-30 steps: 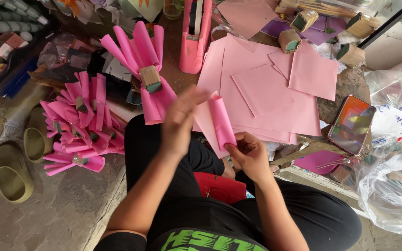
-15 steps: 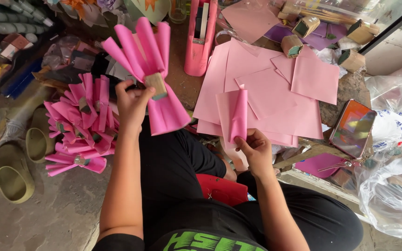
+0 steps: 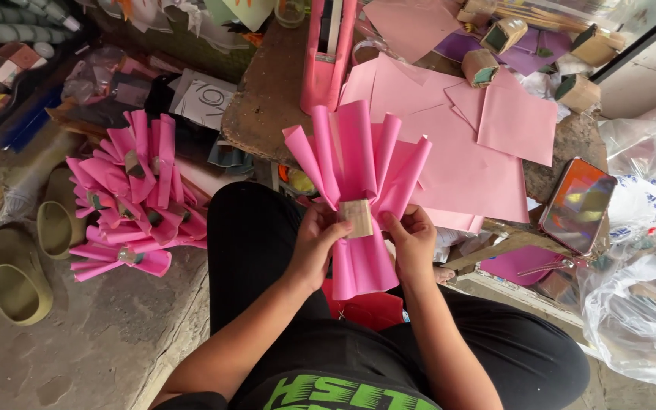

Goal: The person sits on the floor and folds pink paper sheets into rolled shapes, then secures them around a small cardboard tube using clear tape. They repeat this process to create multiple paper decorations, placing finished items on the floor beside them.

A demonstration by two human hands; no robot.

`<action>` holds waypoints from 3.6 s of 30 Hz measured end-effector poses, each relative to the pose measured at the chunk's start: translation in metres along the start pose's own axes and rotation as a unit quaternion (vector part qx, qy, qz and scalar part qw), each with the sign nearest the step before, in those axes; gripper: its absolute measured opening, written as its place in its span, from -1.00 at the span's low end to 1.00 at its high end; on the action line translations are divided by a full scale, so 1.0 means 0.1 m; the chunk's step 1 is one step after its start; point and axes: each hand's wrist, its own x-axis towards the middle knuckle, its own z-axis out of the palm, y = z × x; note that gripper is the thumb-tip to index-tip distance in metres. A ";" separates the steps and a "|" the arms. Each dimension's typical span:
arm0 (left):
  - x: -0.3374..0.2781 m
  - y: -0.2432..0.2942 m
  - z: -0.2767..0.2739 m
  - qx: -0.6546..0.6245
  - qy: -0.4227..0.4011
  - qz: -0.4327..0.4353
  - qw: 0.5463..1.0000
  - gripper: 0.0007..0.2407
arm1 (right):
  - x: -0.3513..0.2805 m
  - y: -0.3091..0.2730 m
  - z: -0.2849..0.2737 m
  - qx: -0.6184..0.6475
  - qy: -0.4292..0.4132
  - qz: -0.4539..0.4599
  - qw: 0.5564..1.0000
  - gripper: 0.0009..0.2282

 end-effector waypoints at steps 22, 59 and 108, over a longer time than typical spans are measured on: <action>-0.03 -0.26 0.11 0.048 -0.023 0.032 0.998 -0.53 | -0.05 -0.09 0.09 -0.056 0.009 0.026 0.998 -0.87; -0.10 0.52 0.14 -0.081 -0.043 0.226 0.970 -0.39 | -0.47 -1.07 0.99 -0.399 -0.205 -0.318 0.835 -0.43; -0.12 1.11 -0.17 0.004 -0.109 0.201 0.974 -0.72 | 0.55 -0.45 1.33 -0.407 -0.126 -0.476 0.769 -0.57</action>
